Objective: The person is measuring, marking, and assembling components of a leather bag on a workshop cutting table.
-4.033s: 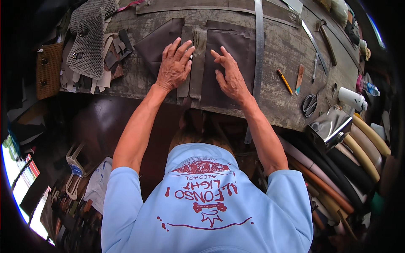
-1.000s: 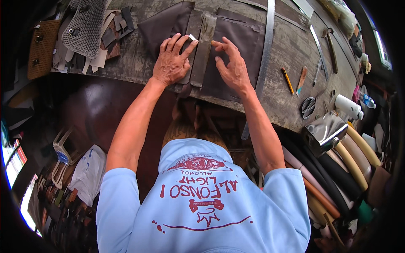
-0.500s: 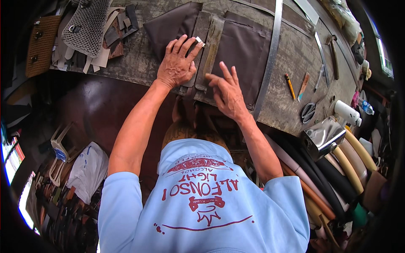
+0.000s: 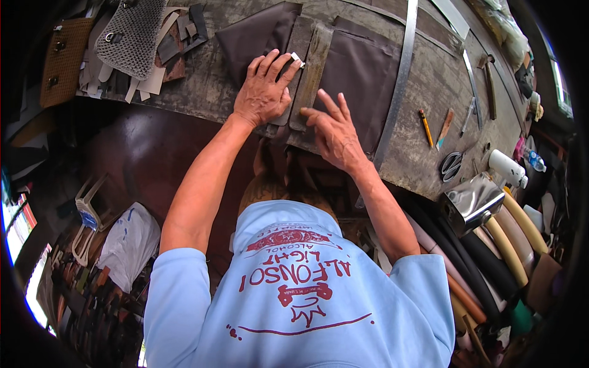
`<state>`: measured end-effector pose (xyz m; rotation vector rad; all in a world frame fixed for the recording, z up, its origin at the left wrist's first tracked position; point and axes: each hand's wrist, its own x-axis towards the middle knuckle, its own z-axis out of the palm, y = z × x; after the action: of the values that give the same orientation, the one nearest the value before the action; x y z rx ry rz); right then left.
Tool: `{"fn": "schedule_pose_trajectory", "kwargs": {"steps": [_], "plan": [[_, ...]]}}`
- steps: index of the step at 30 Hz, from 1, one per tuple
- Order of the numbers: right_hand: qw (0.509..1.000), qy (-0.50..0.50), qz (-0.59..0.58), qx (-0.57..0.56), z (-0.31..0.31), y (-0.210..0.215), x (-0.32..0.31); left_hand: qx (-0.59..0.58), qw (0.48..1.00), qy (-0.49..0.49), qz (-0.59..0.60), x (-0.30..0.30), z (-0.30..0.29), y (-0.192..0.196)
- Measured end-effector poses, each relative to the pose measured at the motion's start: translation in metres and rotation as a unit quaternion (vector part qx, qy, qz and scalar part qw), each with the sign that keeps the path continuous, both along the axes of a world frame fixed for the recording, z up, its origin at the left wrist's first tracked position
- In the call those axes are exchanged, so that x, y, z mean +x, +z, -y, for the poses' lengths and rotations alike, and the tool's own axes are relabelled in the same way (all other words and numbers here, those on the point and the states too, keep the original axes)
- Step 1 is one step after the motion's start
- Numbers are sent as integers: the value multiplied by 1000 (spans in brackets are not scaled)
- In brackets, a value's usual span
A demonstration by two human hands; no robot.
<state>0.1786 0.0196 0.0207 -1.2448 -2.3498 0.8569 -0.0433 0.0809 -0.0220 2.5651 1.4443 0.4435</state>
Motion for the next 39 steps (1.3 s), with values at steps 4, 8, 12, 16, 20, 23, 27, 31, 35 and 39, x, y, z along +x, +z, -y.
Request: {"fn": "schedule_pose_trajectory", "kwargs": {"steps": [4,8,12,16,20,23,27,31,35,39], "plan": [[998,-51,0,46,-38,-7,-6,4,1000,-1,-5,1,-2,-1],[995,-21,61,76,-43,-12,-10,-1,1000,-1,14,1,-1,1],[991,52,94,83,-12,-8,-5,-2,1000,1,16,2,-1,0],[993,89,59,49,9,-1,4,0,1000,2,9,0,0,-2],[998,1,19,60,-22,-3,5,7,1000,-1,13,0,0,-1],[996,-23,36,76,-34,-9,-6,5,1000,-2,6,2,-2,-2],[991,49,82,90,-15,-6,-4,10,1000,-1,9,1,-1,-3],[986,141,65,67,9,-3,10,8,1000,-1,6,0,0,-2],[994,64,55,74,-14,3,10,8,1000,-1,11,0,0,-1],[994,41,70,76,-29,-6,-3,10,1000,-1,5,1,-1,-2]]}}
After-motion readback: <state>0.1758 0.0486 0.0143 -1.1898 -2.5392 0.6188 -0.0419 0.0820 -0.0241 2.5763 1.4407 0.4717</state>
